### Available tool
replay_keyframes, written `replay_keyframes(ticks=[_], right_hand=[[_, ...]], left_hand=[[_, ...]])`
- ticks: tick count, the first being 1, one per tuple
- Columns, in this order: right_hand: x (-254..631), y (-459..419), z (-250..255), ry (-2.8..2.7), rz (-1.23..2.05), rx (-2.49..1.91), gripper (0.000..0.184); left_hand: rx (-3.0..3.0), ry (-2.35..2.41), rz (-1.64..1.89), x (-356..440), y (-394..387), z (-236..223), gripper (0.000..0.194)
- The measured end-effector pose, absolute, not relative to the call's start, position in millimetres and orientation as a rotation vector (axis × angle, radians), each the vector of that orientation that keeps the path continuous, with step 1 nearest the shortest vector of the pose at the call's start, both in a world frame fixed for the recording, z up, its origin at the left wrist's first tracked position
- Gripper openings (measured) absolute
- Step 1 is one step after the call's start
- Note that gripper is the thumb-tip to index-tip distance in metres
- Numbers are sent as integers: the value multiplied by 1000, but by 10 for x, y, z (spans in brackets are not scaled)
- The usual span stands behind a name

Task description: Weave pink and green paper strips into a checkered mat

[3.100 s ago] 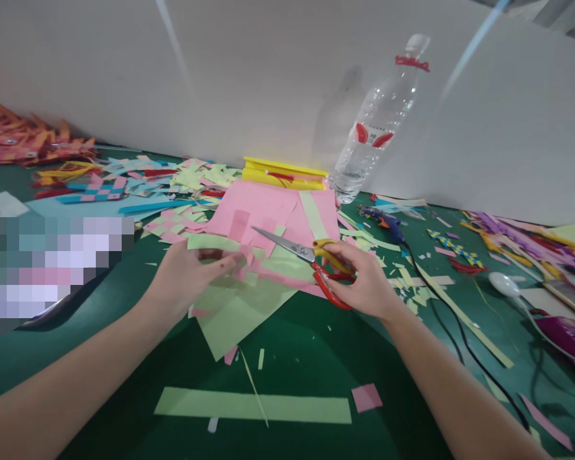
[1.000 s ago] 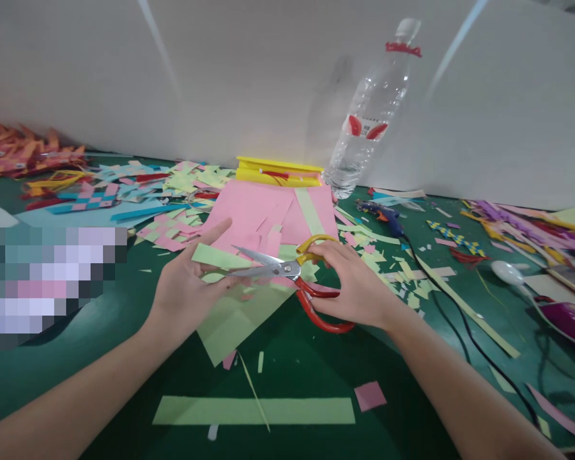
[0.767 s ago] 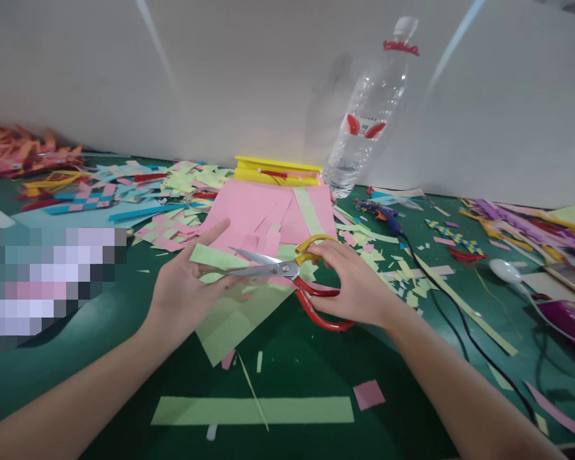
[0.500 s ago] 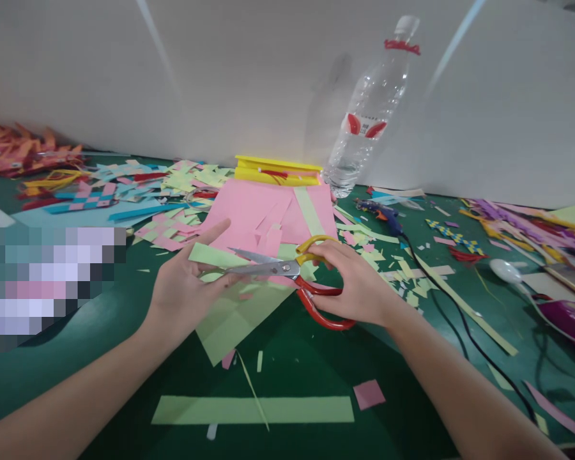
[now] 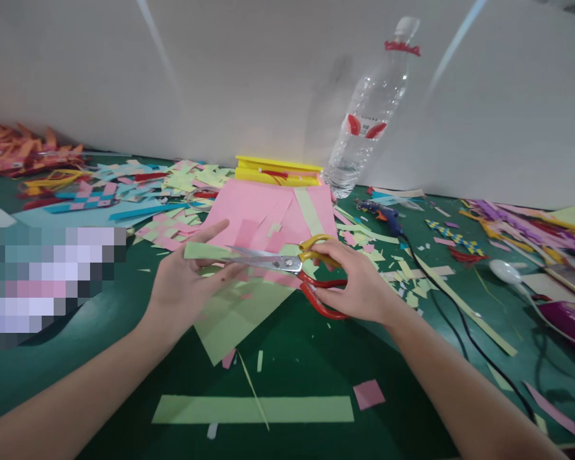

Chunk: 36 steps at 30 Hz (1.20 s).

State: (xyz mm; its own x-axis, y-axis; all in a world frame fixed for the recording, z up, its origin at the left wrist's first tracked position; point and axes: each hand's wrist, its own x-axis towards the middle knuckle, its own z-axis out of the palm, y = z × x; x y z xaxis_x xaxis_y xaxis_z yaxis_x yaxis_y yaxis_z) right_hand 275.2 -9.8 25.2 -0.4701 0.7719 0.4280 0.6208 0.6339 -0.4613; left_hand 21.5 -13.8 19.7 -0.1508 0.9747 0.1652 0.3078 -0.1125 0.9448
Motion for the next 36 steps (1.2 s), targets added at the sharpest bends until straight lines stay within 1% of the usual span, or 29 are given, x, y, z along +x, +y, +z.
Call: replay_keyframes(ticks=[3,6,11,16,20,25,31,36], right_hand=[[2768,-90,275,-2183,305,-1099,41],[2792,-77,291,-2161,268,-1093,39],[2805,-64,283,-2246,208,-1125,40],[2806,-59,258,-2312,147,-1183,40],[2824,-51,248,-2320,144,-1215,41],[2834,-43,250,-2320,142,-1198,40],[2825,-40,254,-2317,178,-1163,37],[2838,-44,269,-2325,209,-1161,38]], left_hand=[[1400,1470,1279,187,-120,194,72],[1371,1503,1288,183,-116,220,70],[1345,1543,1275,174,-96,252,65],[1555,1643,1315,129,-79,233,50],[1605,1640,1342,116,-79,229,56],[1601,1633,1401,107,-77,212,51],[1601,1620,1409,91,-63,181,53],[1587,1607,1384,100,-73,195,59]])
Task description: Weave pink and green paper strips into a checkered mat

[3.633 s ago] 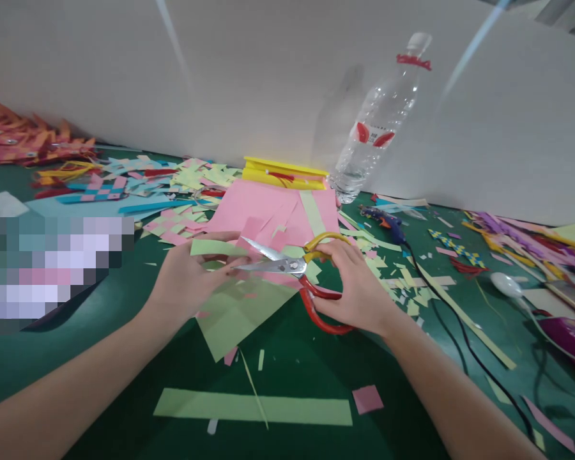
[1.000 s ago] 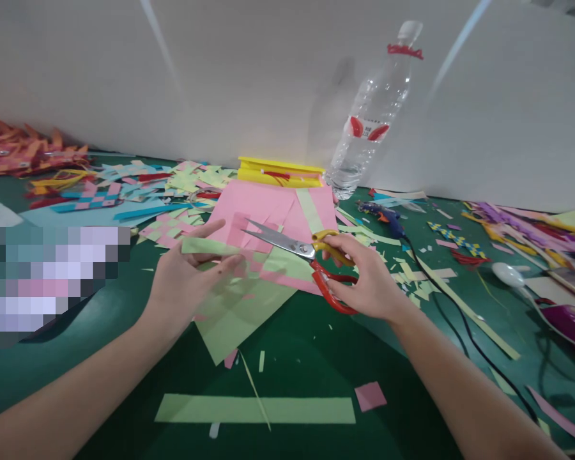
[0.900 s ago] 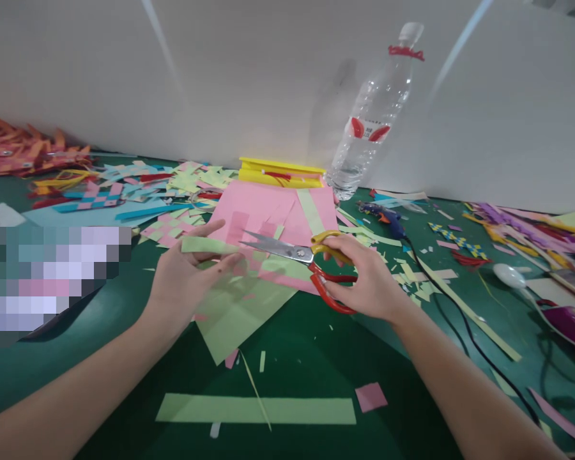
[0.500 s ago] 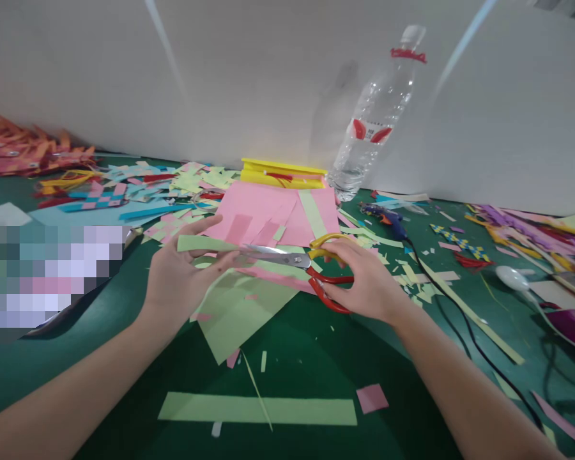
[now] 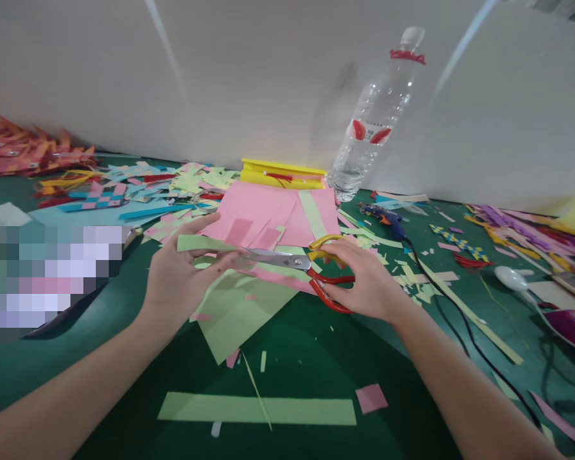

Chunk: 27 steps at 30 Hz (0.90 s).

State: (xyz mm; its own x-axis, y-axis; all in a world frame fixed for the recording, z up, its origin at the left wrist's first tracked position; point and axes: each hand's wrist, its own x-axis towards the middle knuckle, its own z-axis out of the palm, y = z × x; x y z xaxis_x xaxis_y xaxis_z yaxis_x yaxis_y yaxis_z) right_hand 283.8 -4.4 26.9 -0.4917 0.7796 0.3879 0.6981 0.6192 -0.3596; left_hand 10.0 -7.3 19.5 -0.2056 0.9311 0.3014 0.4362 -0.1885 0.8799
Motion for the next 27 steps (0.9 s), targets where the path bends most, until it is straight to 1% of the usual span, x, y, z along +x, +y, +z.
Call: replay_keyframes(ticks=[10,20,27], right_hand=[[2819,-50,282,-2333,215,-1122,35],[2788,-65,255,-2305,203,-1097,32],[2788,-59,250,-2286,201,-1075,31]], left_hand=[[1563,1591,1258,151,-116,296,57],[1479,1493,1319,199,-191,290,62],[1450,1471,1298,201,-190,295,63]])
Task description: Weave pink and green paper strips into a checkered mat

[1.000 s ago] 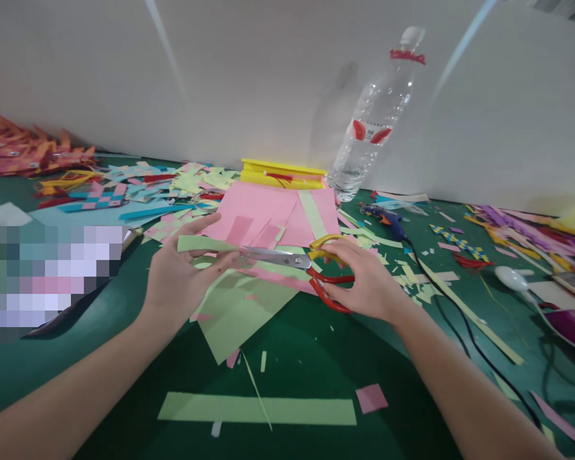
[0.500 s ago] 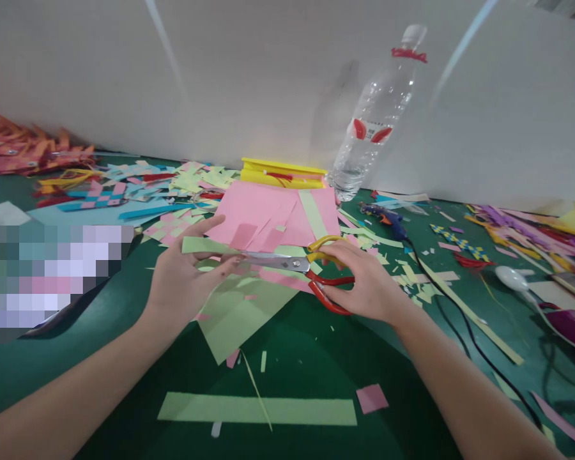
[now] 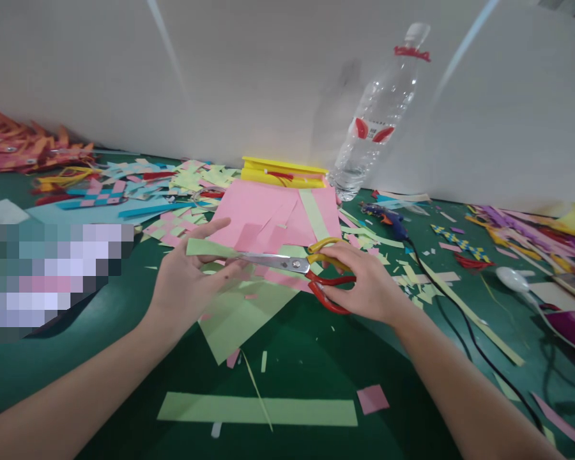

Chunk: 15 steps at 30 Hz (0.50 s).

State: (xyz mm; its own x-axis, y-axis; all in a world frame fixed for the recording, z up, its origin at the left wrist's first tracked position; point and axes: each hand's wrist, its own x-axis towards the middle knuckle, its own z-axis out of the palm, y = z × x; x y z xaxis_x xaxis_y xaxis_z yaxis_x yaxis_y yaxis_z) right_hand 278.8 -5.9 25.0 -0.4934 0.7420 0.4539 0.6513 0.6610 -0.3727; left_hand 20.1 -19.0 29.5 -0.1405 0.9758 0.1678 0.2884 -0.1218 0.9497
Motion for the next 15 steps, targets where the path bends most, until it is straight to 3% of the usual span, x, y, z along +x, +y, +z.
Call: replay_keyframes(ticks=[15], right_hand=[[2810,-49,264,-2309,275,-1144,35]], left_hand=[[1453,1522,1264,172,-181,304,62]])
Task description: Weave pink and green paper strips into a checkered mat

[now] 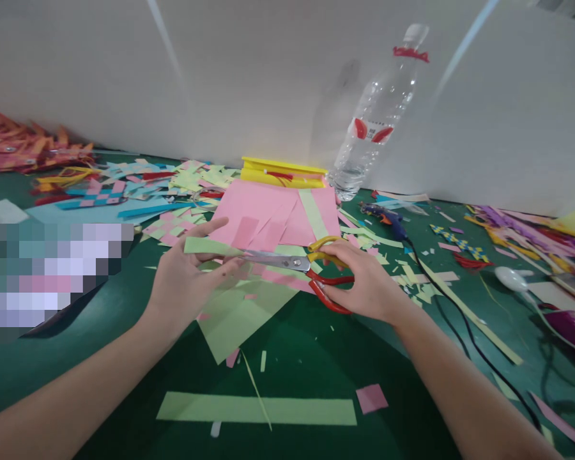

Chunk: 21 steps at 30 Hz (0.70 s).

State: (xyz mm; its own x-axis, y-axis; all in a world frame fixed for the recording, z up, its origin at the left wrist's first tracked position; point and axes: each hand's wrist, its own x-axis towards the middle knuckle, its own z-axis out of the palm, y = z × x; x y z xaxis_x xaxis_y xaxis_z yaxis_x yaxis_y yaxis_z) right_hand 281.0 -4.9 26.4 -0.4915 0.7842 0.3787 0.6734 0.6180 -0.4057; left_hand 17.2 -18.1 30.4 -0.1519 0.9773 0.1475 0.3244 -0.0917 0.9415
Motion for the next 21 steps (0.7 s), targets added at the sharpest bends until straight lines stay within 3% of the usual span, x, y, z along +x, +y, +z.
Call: replay_keyframes(ticks=[21], right_hand=[[2824,-42,229,-2298,185,-1084,33]], left_hand=[[1459,1533,1255,192,-163,275,63]])
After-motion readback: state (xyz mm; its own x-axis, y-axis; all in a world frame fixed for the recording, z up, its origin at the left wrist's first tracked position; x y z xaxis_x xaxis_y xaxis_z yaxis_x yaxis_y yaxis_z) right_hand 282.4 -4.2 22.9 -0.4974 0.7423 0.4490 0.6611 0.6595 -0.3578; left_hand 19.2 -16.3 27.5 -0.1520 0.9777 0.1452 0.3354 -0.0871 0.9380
